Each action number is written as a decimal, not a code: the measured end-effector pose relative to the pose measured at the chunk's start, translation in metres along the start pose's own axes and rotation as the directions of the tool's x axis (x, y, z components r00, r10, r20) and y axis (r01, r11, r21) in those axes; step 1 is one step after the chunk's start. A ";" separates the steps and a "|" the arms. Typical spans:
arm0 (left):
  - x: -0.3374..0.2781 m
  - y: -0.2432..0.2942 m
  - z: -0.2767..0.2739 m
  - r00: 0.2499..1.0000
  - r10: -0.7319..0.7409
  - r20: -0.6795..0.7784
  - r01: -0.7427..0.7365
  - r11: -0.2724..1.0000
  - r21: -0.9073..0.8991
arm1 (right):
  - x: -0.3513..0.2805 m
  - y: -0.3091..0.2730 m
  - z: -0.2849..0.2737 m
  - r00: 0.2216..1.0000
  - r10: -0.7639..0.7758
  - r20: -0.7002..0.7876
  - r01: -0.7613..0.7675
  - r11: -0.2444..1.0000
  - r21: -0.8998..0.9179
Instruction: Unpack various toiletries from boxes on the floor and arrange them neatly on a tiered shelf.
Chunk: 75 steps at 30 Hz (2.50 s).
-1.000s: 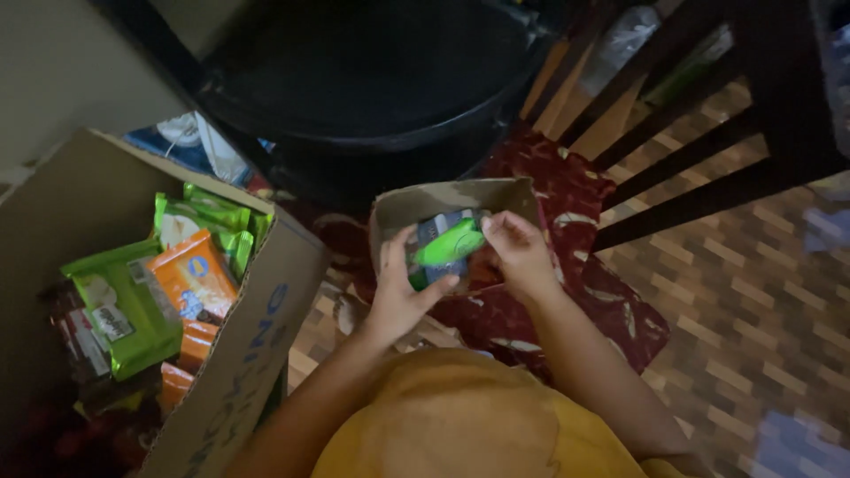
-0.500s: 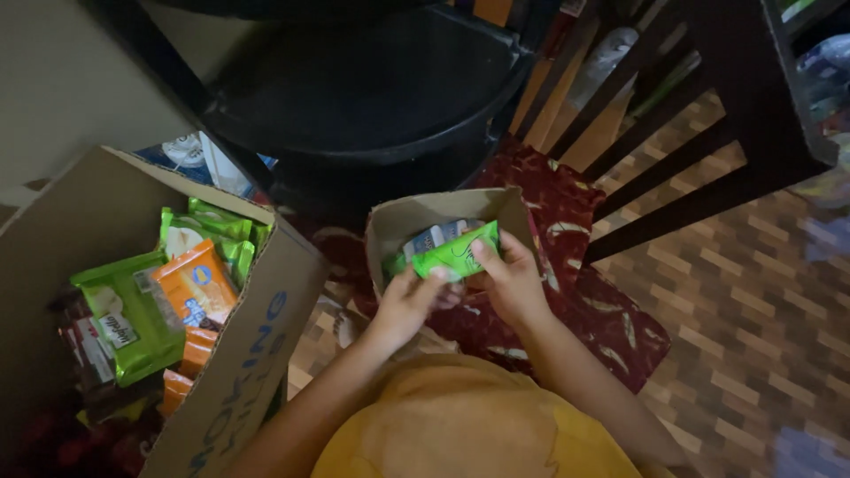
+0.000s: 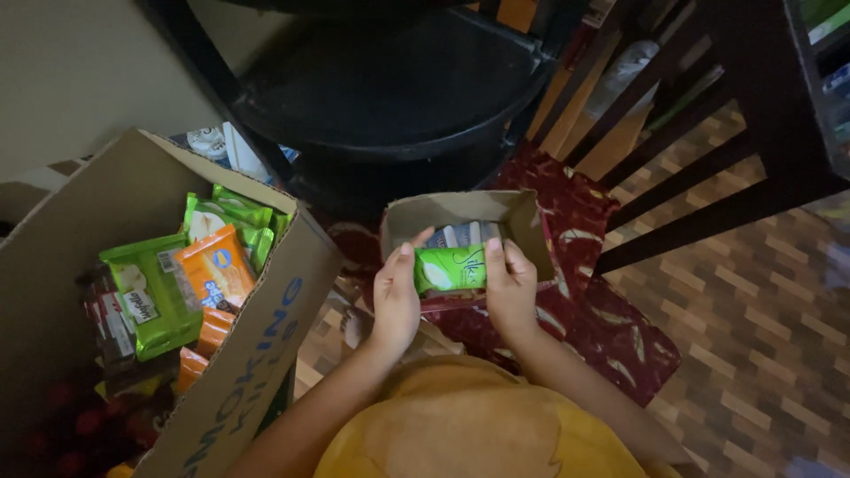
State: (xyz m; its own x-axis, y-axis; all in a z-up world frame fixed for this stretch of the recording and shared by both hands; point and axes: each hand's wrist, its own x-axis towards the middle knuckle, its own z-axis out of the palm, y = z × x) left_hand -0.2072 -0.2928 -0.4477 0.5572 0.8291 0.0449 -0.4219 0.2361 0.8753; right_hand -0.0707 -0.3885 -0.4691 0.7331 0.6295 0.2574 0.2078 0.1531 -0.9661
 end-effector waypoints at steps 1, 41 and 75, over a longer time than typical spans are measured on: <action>-0.001 -0.003 -0.001 1.000 0.000 -0.001 0.000 1.000 -0.001 | -0.002 -0.001 0.002 1.000 0.000 0.002 0.000 1.000 0.000; 0.009 0.041 0.014 0.829 0.354 0.433 -0.551 0.650 0.524 | 0.069 -0.058 -0.067 0.959 0.189 0.211 -0.117 0.943 -0.313; 0.007 -0.043 0.066 0.894 -0.307 0.327 0.361 0.925 -0.120 | -0.011 0.008 -0.062 0.933 0.341 -0.113 -0.251 0.844 0.473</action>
State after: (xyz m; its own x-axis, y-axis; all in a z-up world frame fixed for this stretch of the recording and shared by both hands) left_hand -0.1375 -0.3306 -0.4534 0.8613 0.5031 -0.0708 -0.2750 0.5789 0.7676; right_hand -0.0369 -0.4409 -0.4782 0.8284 0.5532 -0.0876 -0.3155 0.3317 -0.8891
